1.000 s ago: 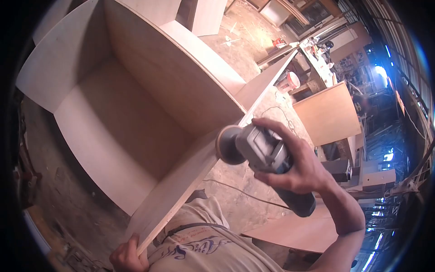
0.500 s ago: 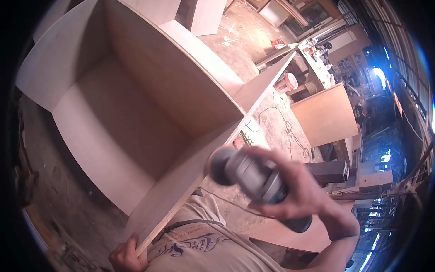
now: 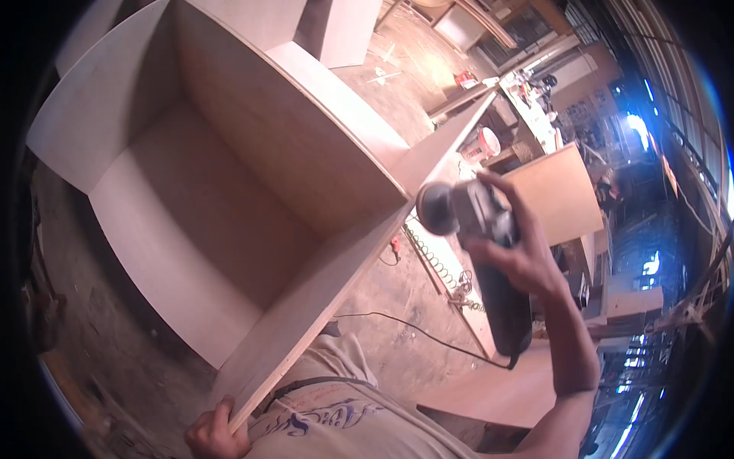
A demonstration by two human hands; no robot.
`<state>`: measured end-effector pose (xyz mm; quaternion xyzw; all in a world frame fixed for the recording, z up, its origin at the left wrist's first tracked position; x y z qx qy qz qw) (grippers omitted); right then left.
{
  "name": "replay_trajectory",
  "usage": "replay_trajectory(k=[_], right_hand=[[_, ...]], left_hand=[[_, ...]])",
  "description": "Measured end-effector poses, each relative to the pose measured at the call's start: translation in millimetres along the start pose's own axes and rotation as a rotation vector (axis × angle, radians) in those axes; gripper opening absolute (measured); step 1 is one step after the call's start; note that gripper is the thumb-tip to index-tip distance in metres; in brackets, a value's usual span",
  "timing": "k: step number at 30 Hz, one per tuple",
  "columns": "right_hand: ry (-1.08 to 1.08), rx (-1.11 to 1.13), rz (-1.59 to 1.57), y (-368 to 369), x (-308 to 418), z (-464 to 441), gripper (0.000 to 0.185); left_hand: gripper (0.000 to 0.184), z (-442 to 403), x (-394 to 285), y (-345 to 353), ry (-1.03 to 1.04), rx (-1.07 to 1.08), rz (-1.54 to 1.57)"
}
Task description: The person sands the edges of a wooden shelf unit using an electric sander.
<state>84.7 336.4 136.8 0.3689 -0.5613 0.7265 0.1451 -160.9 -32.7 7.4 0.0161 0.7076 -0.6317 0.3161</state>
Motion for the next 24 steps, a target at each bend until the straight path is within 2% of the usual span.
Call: replay_trajectory(k=[1, 3, 5, 7, 9, 11, 13, 14, 15, 17, 19, 21, 23, 24], right_hand=[[-0.001, 0.028, -0.11, 8, 5, 12, 0.086], [0.02, 0.218, -0.055, 35, 17, 36, 0.09], [-0.145, 0.482, 0.137, 69, 44, 55, 0.091], [-0.264, 0.532, 0.137, 83, 55, 66, 0.091], [-0.137, 0.499, 0.18, 71, 42, 55, 0.091], [-0.162, 0.32, 0.115, 50, 21, 27, 0.088], [-0.049, 0.191, 0.1, 27, 11, 0, 0.085], [-0.15, 0.118, 0.199, 14, 9, -10, 0.085], [-0.146, 0.022, 0.297, 4, 9, -11, 0.085], [-0.109, 0.007, 0.144, -3, 10, -6, 0.085], [0.001, 0.113, -0.039, 19, 23, 22, 0.085], [-0.15, 0.342, 0.075, 49, 39, 45, 0.087], [-0.183, 0.5, 0.116, 73, 46, 63, 0.086], [-0.163, 0.489, 0.142, 72, 44, 61, 0.086]], left_hand=[[0.038, 1, 0, 2, -0.018, 0.003, 0.005], [0.038, 5, 4, 1, -0.022, 0.046, -0.001], [0.038, 4, 5, 0, -0.007, 0.053, -0.007], [0.039, 3, 5, 1, -0.001, 0.046, -0.007], [0.04, 5, 4, 1, -0.004, 0.039, -0.011], [0.039, 7, 5, 1, 0.001, -0.008, -0.003], [0.038, 8, 6, 4, -0.012, -0.008, -0.005], [0.037, 8, 7, 6, -0.03, 0.02, -0.015], [0.036, 8, 7, 8, -0.048, 0.053, -0.025], [0.035, 4, 7, 7, -0.076, 0.064, -0.019], [0.035, 4, 5, 8, -0.094, 0.076, -0.008], [0.037, 2, 6, 6, -0.069, 0.077, -0.006], [0.039, 4, 8, 7, -0.044, 0.057, -0.014], [0.04, 5, 8, 8, -0.039, 0.045, -0.016]])
Point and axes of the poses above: each hand's wrist, its own z-axis away from the middle knuckle, its own y-axis out of the palm, x = y × z, the point moved 9 cm from there along -z, towards the middle knuckle, and after that the axes turned 5 degrees about -x, right-handed, at the moved point
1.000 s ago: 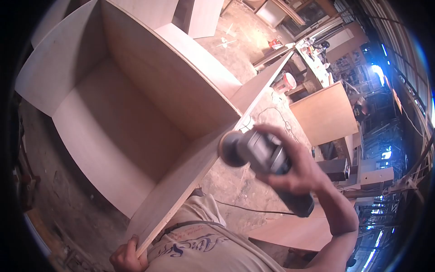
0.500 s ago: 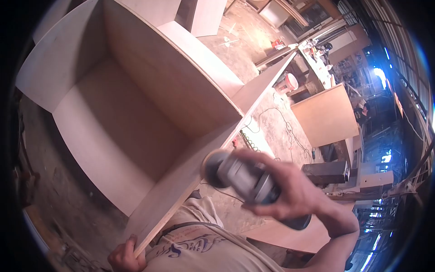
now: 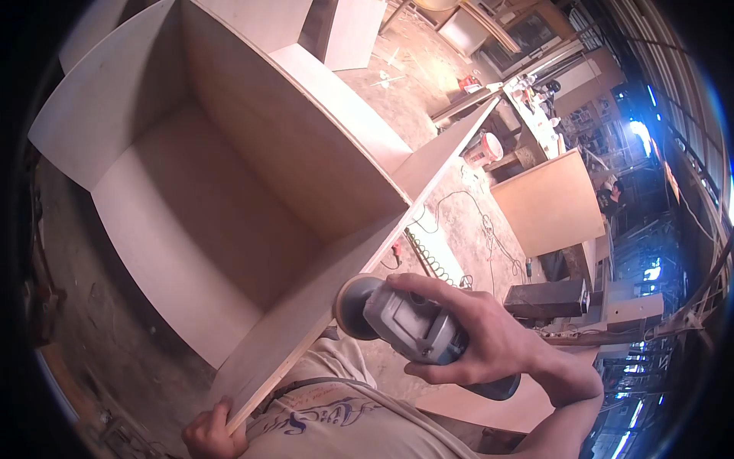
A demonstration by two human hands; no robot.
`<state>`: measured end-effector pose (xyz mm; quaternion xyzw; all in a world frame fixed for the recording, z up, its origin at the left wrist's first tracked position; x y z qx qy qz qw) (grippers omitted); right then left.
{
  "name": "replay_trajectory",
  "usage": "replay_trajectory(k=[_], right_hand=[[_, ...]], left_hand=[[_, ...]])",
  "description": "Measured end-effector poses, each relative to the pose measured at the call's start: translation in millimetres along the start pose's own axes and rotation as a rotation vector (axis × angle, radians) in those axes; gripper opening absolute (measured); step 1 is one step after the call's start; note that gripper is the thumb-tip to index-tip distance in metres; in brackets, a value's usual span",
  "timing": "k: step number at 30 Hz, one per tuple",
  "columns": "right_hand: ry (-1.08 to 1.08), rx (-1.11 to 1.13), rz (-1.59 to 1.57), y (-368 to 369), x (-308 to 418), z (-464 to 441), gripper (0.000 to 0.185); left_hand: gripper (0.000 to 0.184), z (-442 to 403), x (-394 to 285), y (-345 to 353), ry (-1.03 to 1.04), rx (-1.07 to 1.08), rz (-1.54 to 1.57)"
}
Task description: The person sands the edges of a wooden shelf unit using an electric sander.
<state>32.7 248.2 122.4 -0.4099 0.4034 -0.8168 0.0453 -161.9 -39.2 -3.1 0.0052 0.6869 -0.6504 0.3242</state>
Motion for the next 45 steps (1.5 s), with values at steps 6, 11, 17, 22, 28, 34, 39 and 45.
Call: replay_trajectory(k=[6, 11, 17, 22, 28, 34, 39, 45], right_hand=[[0.078, -0.29, -0.031, -58, -45, -27, 0.085], [0.066, -0.431, -0.142, -71, -46, -15, 0.085], [-0.044, 0.008, 0.034, 7, 4, 3, 0.09], [0.076, -0.269, -0.084, -44, -46, -16, 0.088], [0.098, -0.467, -0.047, -88, -60, -19, 0.087], [-0.033, -0.029, 0.014, -3, -1, -1, 0.089], [0.041, -0.206, 0.02, -36, -25, -15, 0.085], [0.098, -0.603, -0.069, -96, -82, -3, 0.084]], left_hand=[[0.039, 2, 1, -1, 0.009, -0.017, -0.002], [0.034, 0, 0, 5, -0.043, 0.016, 0.015], [0.036, 1, 2, 0, 0.0, -0.009, 0.013], [0.036, 1, 2, 1, -0.008, -0.007, 0.004], [0.036, 0, 1, 5, -0.035, 0.016, 0.02], [0.04, -1, 3, -5, -0.015, 0.004, 0.045], [0.041, 3, 5, -7, 0.008, -0.056, 0.075], [0.034, 8, 22, 19, -0.138, 0.127, -0.077]])
Point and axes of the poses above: each hand's wrist, its own z-axis away from the middle knuckle, its own y-axis out of the palm, x = y × z, the point moved 9 cm from there along -z, towards the middle knuckle, and after that the axes turned 5 degrees about -x, right-handed, at the moved point
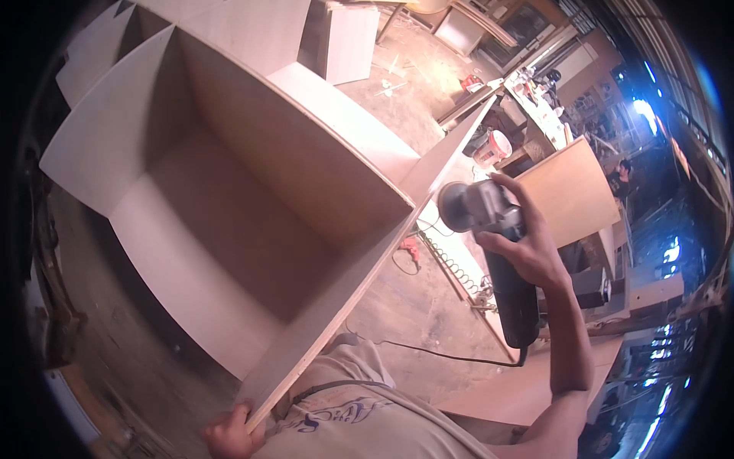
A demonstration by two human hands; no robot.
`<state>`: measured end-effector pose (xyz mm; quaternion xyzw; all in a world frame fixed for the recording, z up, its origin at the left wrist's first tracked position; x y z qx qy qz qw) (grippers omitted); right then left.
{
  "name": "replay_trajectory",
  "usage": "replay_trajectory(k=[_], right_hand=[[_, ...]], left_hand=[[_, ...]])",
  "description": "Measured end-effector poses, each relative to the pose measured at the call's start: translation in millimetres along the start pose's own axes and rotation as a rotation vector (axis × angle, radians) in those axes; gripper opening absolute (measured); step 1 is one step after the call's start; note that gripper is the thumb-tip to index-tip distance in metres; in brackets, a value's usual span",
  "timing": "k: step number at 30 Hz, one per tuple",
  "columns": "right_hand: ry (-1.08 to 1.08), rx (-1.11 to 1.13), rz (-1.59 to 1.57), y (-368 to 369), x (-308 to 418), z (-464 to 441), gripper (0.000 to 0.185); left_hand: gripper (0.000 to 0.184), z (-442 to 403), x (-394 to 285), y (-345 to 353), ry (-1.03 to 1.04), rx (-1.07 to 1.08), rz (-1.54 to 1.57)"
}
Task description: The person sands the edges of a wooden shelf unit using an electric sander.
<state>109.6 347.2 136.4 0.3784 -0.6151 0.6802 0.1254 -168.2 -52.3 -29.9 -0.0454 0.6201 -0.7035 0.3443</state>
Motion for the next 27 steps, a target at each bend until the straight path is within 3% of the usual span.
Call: replay_trajectory(k=[4, 10, 12, 17, 22, 26, 27], right_hand=[[0.078, -0.308, -0.287, -17, -47, 65, 0.088], [0.262, -0.567, -0.706, 51, -150, 166, 0.086], [0.325, -0.578, -0.79, 81, -172, 195, 0.085], [0.401, -0.636, -0.833, 118, -194, 261, 0.084], [0.477, -0.643, -0.893, 140, -189, 305, 0.082], [0.35, -0.55, -0.829, 134, -163, 304, 0.08], [0.315, -0.52, -0.797, 132, -154, 302, 0.08]], left_hand=[[0.034, -4, 8, 7, -0.051, 0.034, -0.01], [0.027, -22, -27, -18, 0.007, -0.003, -0.004], [0.02, -23, -34, -26, 0.121, -0.076, 0.007], [0.025, -16, -57, -31, 0.215, -0.212, 0.028], [0.026, -4, -53, -36, 0.303, -0.166, 0.075], [0.042, 31, -20, -68, 0.273, -0.08, 0.187], [0.053, 36, 13, -60, 0.14, -0.018, 0.331]])
Point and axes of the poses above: each hand's wrist, its own z-axis away from the middle knuckle, its own y-axis out of the palm, x = y × z, the point moved 9 cm from there along -z, towards the middle knuckle, and after that the axes turned 5 degrees about -x, right-handed, at the moved point
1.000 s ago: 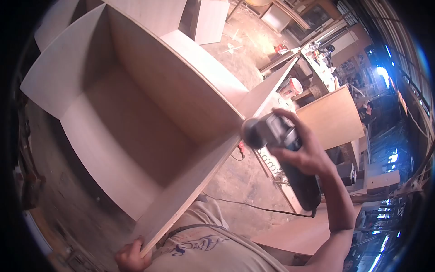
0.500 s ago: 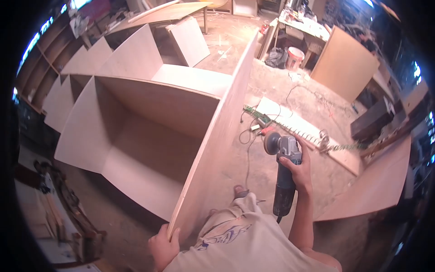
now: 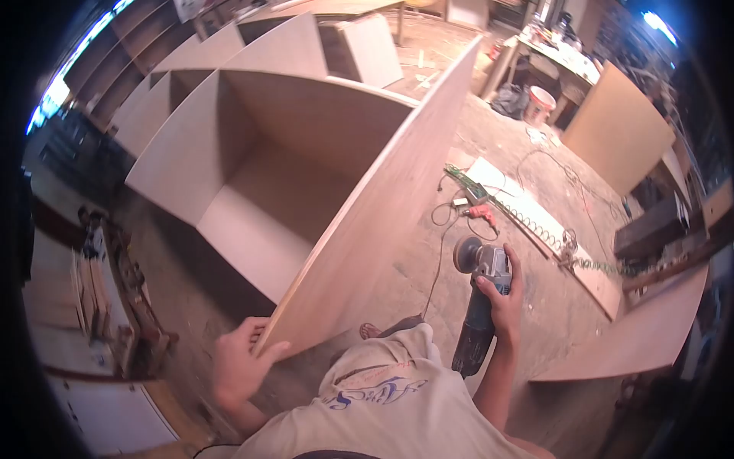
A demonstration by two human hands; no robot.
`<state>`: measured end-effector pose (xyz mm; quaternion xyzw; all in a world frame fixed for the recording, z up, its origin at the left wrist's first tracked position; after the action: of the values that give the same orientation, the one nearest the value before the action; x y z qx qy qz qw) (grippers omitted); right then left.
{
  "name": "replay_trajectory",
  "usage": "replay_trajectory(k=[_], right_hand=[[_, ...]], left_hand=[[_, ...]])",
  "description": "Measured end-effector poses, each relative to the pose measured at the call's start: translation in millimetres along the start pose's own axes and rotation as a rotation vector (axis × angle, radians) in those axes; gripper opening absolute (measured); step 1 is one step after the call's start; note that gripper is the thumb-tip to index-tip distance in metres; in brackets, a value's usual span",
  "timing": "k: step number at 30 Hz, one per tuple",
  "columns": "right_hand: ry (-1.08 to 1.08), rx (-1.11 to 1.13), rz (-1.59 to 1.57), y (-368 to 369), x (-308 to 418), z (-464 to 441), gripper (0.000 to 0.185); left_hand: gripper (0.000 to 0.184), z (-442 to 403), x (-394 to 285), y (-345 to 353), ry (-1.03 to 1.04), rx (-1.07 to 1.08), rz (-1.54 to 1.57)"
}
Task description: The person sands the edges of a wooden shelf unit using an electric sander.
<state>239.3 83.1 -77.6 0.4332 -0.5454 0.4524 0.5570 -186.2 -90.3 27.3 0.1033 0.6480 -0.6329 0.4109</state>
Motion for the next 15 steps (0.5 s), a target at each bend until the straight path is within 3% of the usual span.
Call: replay_trajectory(k=[4, 7, 9, 11, 15], right_hand=[[-0.061, 0.151, 0.111, 24, 21, 7, 0.08], [-0.128, 0.382, 0.202, 61, 52, 19, 0.08], [-0.167, 0.497, 0.28, 86, 72, 31, 0.085], [-0.346, 0.64, 0.413, 112, 103, 45, 0.09], [-0.324, 0.886, 0.43, 161, 154, 95, 0.093]], left_hand=[[0.063, 32, 44, -11, 0.195, 0.029, 0.395], [0.066, 33, 86, 24, 0.234, -0.126, 0.697], [0.062, 29, 92, 40, 0.298, -0.287, 0.647], [0.056, 18, 99, 65, 0.299, -0.382, 0.722], [0.044, 7, 110, 92, 0.239, -0.53, 0.758]])
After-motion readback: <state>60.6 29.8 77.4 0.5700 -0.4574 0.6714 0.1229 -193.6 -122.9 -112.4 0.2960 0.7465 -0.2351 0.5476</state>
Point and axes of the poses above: each hand's wrist, its own z-axis away from the middle knuckle, its own y-axis out of the palm, x = y × z, the point moved 9 cm from there along -z, towards the middle knuckle, and after that the axes turned 5 degrees about -x, right-handed, at the moved point
